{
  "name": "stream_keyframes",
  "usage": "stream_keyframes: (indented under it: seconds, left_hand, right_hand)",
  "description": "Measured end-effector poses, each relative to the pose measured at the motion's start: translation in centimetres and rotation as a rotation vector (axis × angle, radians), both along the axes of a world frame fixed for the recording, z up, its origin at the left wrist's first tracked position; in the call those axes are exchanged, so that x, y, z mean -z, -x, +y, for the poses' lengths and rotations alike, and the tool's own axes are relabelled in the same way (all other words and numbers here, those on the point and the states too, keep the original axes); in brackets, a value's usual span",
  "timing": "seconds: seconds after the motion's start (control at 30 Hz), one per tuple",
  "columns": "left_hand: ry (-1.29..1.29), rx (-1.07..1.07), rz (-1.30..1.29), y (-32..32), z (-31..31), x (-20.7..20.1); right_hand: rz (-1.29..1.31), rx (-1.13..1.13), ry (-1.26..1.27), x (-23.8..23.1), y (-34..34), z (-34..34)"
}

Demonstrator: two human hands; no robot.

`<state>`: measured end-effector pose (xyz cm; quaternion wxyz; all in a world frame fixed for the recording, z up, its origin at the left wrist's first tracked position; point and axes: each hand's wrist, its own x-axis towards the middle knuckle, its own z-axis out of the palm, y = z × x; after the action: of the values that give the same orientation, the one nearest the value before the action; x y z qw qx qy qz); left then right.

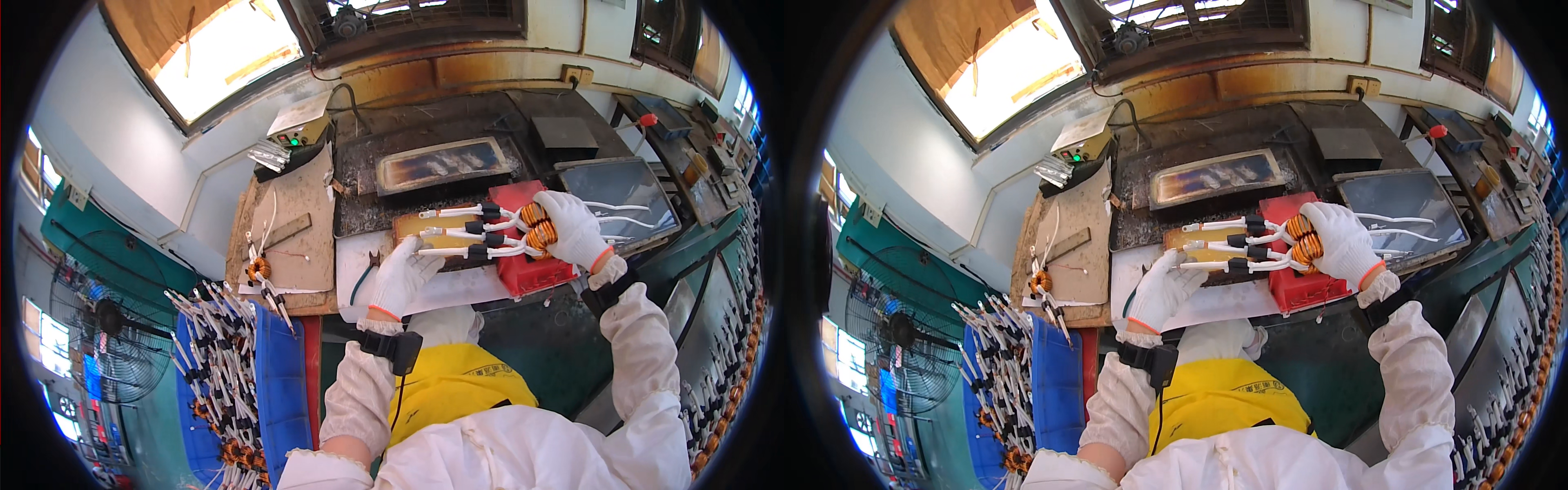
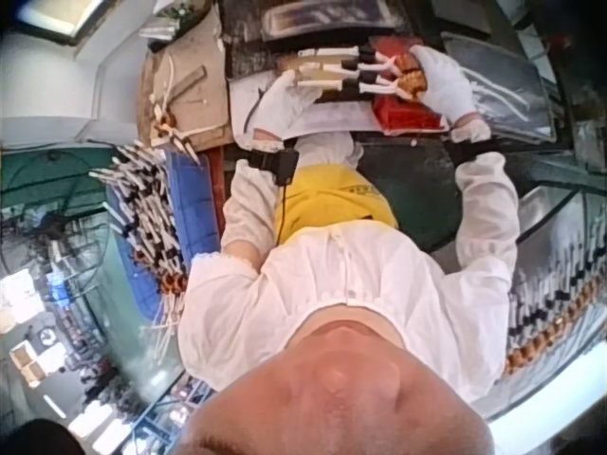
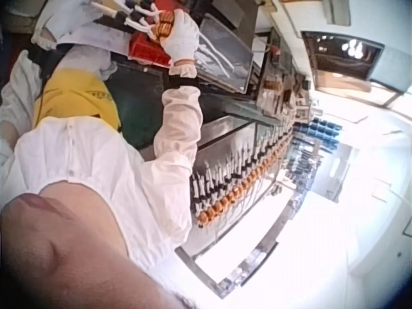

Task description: Dipping wire leads of motor coils into a molten solder bath and soldering connections.

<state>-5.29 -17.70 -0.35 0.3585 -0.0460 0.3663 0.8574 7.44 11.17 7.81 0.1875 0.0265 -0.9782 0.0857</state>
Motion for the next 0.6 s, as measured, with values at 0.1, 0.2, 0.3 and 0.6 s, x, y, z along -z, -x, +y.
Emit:
stream_keyframes:
  seconds: [0.1, 0.2, 0.3, 0.6]
  left_hand:
    - [0.005, -0.015, 0.066, -0.1, -0.1, -0.3]
    - [-0.073, -0.028, 0.175, 0.7, 0.0, -0.7]
    - [-0.020, -0.110, 0.323, 0.9, 1.2, -2.2]
    - [0.588, -0.035, 0.809, -4.4, 0.2, -9.6]
  right_hand:
    - [-0.052, 0.017, 0.009, 0.1, 0.0, 0.3]
    - [-0.056, 0.008, 0.015, 0.0, 0.1, 0.3]
    - [0.019, -0.009, -0.006, 0.0, -0.2, 0.2]
    - [-0.001, 0.035, -0.015, 0.5, 0.2, 0.3]
